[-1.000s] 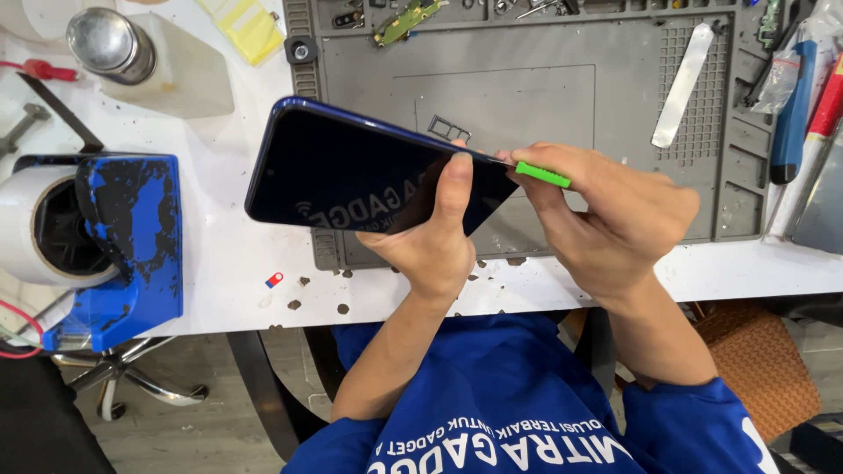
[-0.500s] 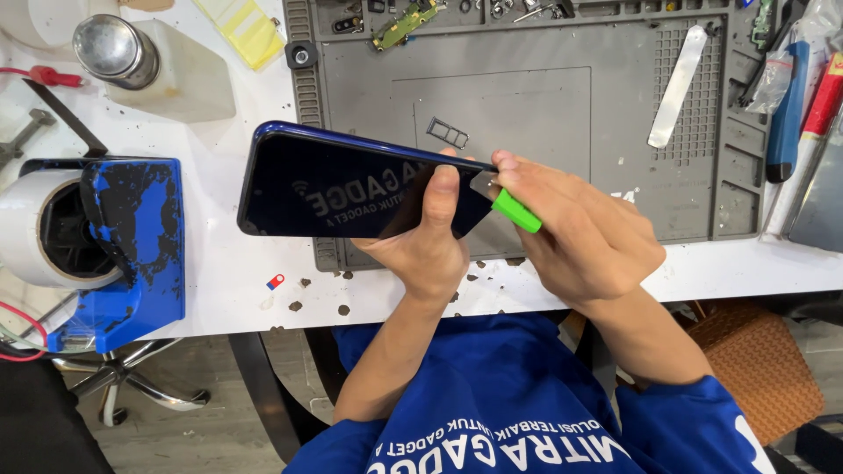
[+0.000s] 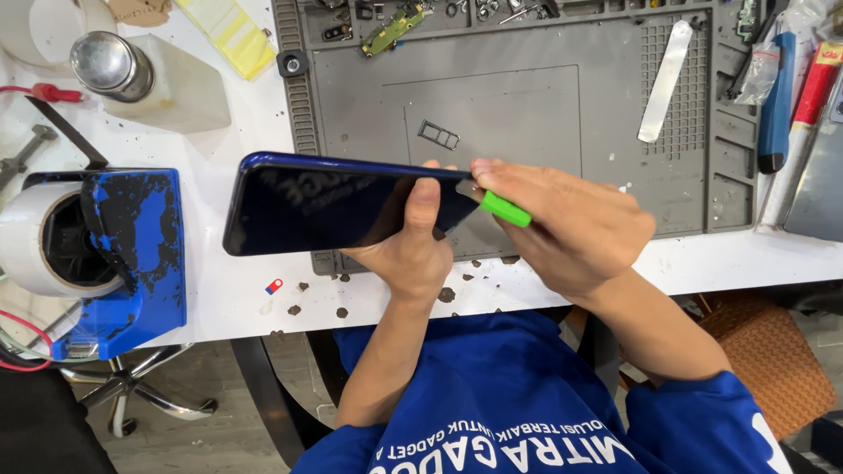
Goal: Removing the back cover of a mobile phone using a prying tool and manual force on a repair bench.
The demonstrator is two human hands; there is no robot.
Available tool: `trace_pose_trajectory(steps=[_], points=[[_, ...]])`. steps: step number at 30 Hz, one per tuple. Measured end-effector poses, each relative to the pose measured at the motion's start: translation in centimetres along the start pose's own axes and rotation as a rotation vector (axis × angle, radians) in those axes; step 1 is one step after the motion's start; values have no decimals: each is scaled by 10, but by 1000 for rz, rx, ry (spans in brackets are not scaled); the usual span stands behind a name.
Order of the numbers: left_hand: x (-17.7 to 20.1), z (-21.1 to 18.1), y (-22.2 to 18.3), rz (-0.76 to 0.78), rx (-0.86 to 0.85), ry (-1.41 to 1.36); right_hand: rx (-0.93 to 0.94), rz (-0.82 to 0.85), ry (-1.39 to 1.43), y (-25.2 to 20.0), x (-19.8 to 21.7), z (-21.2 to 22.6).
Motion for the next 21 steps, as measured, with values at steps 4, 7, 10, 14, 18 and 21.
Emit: trace_pose_trajectory(steps=[4, 7, 10, 14, 18, 21], points=[[0, 5, -4, 8, 21, 34, 60, 15, -48, 2, 2, 7], [-1, 9, -9, -53, -34, -64, 152, 58, -165, -1, -2, 10], [-4, 5, -10, -69, -39, 69, 190, 48, -248, -3, -5, 9], [-3, 5, -12, -45, -20, -13, 102, 19, -106, -2, 0, 6], [-3, -1, -4, 9, -59, 6, -93, -1, 185, 2, 3, -9], [6, 11, -8, -24, -40, -101, -295, -143, 405, 3, 6, -15]])
Point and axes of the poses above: each hand's wrist, its own y-axis towards the middle knuckle, its own x-axis out of the back of the hand, z = x × y, the point moved 4 cm from there along y, towards the middle knuckle, and after that the axes turned 6 degrees about z, right-handed, at the moved point
